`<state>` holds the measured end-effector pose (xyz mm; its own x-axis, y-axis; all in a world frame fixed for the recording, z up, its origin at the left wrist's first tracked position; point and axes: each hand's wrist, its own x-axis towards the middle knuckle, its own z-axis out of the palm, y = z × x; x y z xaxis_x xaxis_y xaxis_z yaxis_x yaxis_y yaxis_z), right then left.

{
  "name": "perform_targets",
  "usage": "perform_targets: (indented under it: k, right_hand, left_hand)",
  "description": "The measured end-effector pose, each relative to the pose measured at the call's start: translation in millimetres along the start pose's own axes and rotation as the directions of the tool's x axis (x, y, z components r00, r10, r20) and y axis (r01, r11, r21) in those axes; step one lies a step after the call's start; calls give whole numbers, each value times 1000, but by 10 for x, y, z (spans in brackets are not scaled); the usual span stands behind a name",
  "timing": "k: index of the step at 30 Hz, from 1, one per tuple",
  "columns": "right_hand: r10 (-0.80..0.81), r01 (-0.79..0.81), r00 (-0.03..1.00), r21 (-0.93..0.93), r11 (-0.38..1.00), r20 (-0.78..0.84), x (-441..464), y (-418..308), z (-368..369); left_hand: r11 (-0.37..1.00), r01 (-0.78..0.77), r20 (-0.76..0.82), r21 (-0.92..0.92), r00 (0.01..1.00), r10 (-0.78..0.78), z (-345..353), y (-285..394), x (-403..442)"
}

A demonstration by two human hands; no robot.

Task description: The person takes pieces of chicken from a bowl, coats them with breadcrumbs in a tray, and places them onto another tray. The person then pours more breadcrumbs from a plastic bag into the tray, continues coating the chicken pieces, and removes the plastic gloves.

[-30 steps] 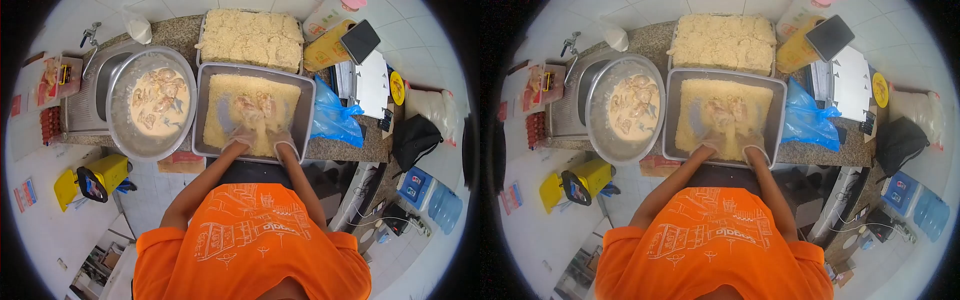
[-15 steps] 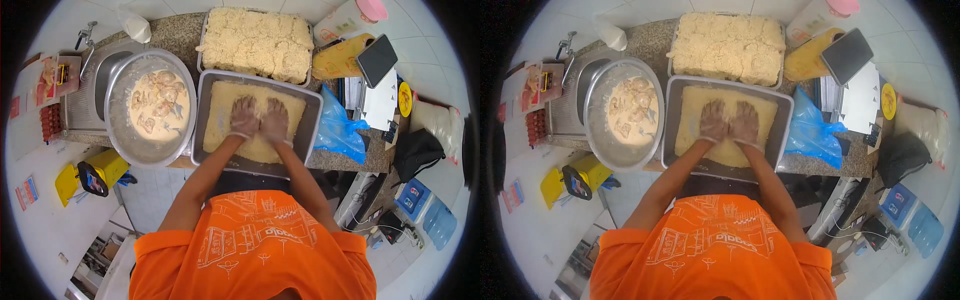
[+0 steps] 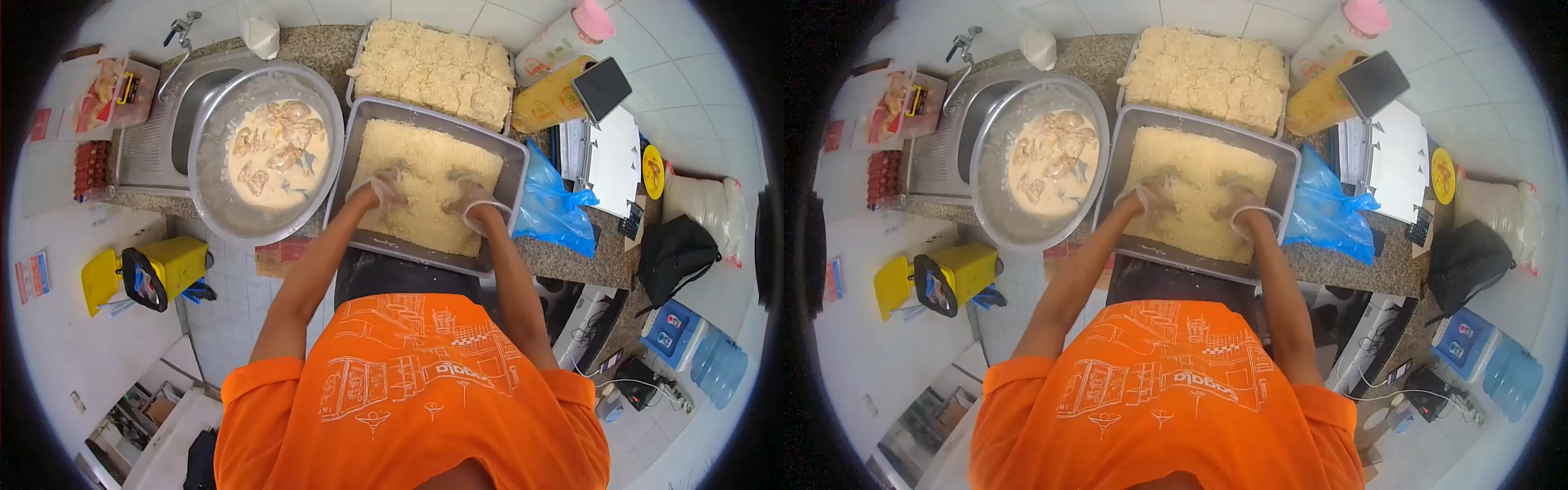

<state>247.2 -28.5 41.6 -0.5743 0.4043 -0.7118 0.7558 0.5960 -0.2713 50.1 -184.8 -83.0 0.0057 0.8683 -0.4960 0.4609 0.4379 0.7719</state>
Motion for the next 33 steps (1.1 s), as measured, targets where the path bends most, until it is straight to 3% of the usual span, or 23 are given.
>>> perform_targets:
  k: [1,4,6,8,9,11,12,14,16,17,18,19,20,21,22,24,26,27,29,30,31,32,33]
  right_hand:
    - [23,-22,999,48,999,-34,-15,8,39]
    - [-20,37,996,200,979,-87,-356,-127,-210]
    - [-85,114,990,295,949,-108,-452,-155,-319]
    - [-229,279,843,31,960,-486,-436,-123,-264]
    - [-229,279,840,30,960,-492,-332,-80,-125]
    - [-517,359,456,-381,852,-724,-1,64,405]
    - [-515,357,449,-382,853,-731,52,101,570]
    - [-432,285,821,-388,877,-374,62,152,802]
    - [-282,202,856,-223,954,-433,-5,113,419]
    - [-121,110,883,-49,993,-453,-23,124,298]
    - [-146,118,639,-92,989,-755,170,349,458]
    - [-140,112,650,-87,990,-747,307,468,624]
    - [-225,-96,763,-451,887,-605,437,560,741]
    - [-227,-222,870,-759,613,-437,499,593,779]
    - [-184,8,949,-565,825,-257,263,477,717]
    - [156,-104,900,147,984,-407,-367,42,618]
    - [217,-200,976,286,937,-28,-631,-94,524]
    - [217,-205,976,288,935,-11,-663,-215,545]
    - [494,-372,869,698,611,30,-587,-470,497]
    - [450,-332,893,694,639,13,-343,-417,639]
    - [402,-293,916,689,663,2,-59,-381,765]
    - [279,-248,960,495,833,12,160,-456,618]
    - [154,-161,987,276,948,50,329,-587,454]
  left_hand:
    - [991,24,-162,135,987,-1,122,-50,-2]
    - [943,196,-256,270,959,-126,-241,826,-395]
    - [934,156,-267,321,961,-69,-511,1167,-496]
    - [924,125,-271,361,962,-25,-481,1216,-553]
    - [899,26,-392,438,905,165,-432,1176,-541]
    - [847,-60,-478,528,803,355,-131,875,-500]
    - [790,-115,-460,602,759,461,155,523,-435]
    - [717,-165,-425,677,708,564,196,501,-490]
    - [818,136,-181,559,983,-40,-148,1064,-736]
    - [817,131,-166,561,985,-44,-308,1169,-712]
    - [845,273,-298,460,944,-142,-533,1218,-583]
    - [852,402,-411,336,876,-251,-610,1207,-535]
    - [853,401,-404,335,879,-254,-519,1127,-596]
    - [787,358,-321,502,922,-215,-370,996,-689]
    - [699,297,-240,650,954,-182,-255,871,-714]
    - [701,272,-144,659,961,-237,267,517,-625]
    - [720,219,70,658,935,-348,776,312,-542]
    - [722,221,82,655,930,-359,772,461,-582]
    - [920,328,-17,213,943,-332,431,1003,-603]
    - [922,327,-21,207,944,-330,328,1131,-633]
    - [940,340,-234,-42,911,-340,264,1214,-711]
    - [914,290,-422,-283,818,-390,233,1216,-789]
    - [910,298,-422,-287,814,-399,205,1091,-782]
